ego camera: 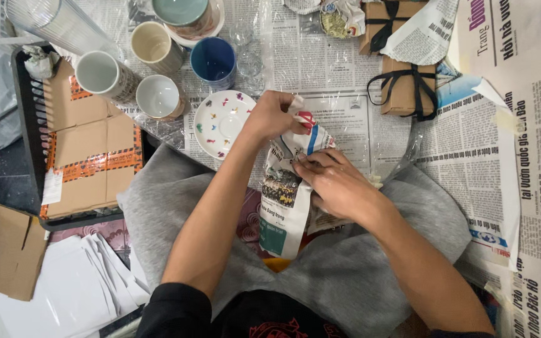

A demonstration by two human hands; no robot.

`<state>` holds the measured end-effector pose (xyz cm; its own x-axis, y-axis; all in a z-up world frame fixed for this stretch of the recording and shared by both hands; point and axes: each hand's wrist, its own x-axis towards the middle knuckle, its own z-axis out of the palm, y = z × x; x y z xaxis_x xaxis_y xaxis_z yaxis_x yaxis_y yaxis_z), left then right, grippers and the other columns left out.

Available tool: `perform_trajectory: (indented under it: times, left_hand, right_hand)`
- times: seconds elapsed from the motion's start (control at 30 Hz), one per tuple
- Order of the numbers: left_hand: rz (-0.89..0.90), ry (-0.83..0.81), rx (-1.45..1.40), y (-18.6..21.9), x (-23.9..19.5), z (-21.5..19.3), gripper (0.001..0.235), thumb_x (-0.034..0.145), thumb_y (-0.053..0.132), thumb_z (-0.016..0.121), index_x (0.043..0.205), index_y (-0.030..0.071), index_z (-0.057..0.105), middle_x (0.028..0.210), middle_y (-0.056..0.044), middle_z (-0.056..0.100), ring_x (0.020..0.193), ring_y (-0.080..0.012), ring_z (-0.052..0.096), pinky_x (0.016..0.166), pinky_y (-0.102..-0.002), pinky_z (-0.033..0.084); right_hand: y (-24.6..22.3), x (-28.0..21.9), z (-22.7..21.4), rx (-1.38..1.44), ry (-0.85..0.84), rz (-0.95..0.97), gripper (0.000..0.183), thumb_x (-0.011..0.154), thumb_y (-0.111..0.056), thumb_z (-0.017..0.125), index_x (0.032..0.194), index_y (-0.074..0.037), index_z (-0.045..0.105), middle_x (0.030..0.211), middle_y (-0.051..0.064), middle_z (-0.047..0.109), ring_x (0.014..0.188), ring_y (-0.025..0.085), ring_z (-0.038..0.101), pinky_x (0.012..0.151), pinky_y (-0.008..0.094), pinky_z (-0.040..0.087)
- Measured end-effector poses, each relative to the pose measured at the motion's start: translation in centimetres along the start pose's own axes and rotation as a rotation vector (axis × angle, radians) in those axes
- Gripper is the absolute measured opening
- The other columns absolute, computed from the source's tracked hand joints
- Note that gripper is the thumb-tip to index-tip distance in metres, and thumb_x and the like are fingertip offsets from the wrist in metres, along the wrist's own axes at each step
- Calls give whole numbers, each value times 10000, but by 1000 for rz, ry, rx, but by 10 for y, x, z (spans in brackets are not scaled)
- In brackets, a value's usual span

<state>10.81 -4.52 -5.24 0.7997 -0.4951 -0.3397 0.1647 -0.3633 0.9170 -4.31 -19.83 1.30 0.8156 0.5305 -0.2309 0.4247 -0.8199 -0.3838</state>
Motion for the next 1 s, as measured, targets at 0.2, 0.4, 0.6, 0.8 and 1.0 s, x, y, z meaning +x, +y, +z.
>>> perform_trajectory:
  times: [0.2,0.4,0.6,0.8,1.0]
  left_hand:
    - [528,239,468,4,-40,20,244,677,-6,790,919,20,802,949,-115,752,957,-303,683,845,-393,549]
    - [834,260,970,7,-72,23,482,760,66,710,1209,-107,698,1326,-208,650,1143,-325,615,1001,-426,461]
    - [744,239,781,6,-77,21,418,761,-45,692,1177,-1,683,1362,-178,692,1154,-322,614,1019,-388,516]
    - [345,226,354,2,-32,16,396,725,-78,709,1108,-66,611,912,-185,734,927,-382,719,804,-428,578]
    - [375,-22,600,2,-16,4,176,818,85,770,986,34,758,892,-209,748,871,-373,745,813,-420,587]
  right_hand:
    - [1,-3,7,7,59,5,549,784,-71,692,1321,18,622,1194,169,705,1200,310,556,1069,421,399]
    - [1,-1,13,-12,63,5,464,808,-85,687,1261,7,652,1115,162,736,1200,293,584,1121,426,378]
    - [-2,0,15,-57,22,6,620,772,-77,699,1374,23,591,1084,171,731,1227,310,551,1130,439,347]
    - [-5,-8,16,-37,126,-66,730,704,-126,722,1379,66,523,1396,181,593,1355,314,439,1146,441,291]
    - [-7,1,10,-133,-30,-57,752,729,-226,760,1371,47,483,1519,208,504,1390,325,373,1145,506,225]
